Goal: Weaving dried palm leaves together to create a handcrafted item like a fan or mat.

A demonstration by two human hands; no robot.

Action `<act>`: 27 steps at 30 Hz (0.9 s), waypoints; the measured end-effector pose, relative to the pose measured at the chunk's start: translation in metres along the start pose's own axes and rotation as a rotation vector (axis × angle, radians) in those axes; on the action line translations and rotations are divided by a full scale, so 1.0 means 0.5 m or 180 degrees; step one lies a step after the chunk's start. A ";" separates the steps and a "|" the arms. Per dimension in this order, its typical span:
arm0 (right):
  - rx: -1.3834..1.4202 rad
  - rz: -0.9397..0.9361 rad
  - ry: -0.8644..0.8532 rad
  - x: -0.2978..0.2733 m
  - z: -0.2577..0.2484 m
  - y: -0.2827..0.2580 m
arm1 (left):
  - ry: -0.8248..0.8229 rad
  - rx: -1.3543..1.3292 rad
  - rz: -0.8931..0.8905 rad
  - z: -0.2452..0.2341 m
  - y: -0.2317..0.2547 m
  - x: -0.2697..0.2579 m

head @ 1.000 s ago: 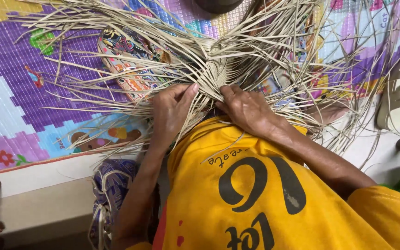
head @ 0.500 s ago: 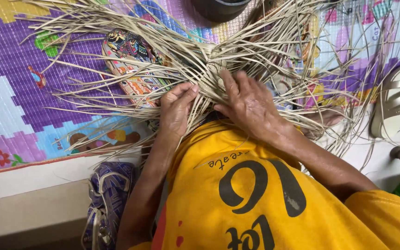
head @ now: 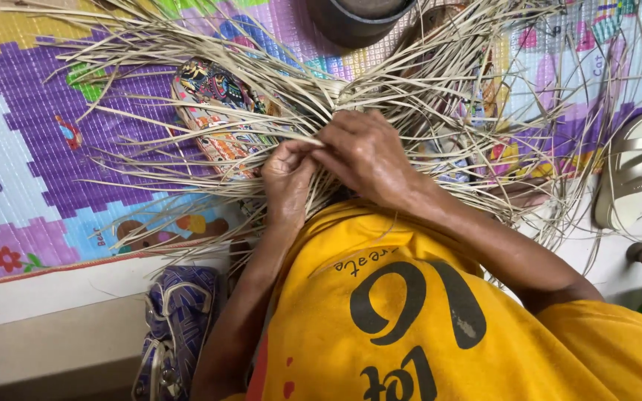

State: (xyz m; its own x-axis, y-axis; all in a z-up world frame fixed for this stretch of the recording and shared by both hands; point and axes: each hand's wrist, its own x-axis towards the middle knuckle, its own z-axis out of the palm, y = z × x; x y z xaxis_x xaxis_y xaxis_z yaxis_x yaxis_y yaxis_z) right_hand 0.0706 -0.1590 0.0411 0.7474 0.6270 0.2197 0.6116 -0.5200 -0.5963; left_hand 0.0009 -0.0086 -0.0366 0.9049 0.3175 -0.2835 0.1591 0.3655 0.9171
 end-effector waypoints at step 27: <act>0.0810 0.0320 0.0231 -0.036 -0.130 0.084 | -0.0430 -0.0146 -0.2233 0.041 0.107 -0.032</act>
State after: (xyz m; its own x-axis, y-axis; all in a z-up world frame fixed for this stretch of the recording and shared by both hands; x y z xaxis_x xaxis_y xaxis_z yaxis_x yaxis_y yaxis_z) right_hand 0.0998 -0.2302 0.0623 0.8232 0.5317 0.1991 0.4555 -0.4092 -0.7906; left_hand 0.0030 -0.0123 0.0229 0.6368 -0.1161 -0.7622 0.7074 0.4811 0.5177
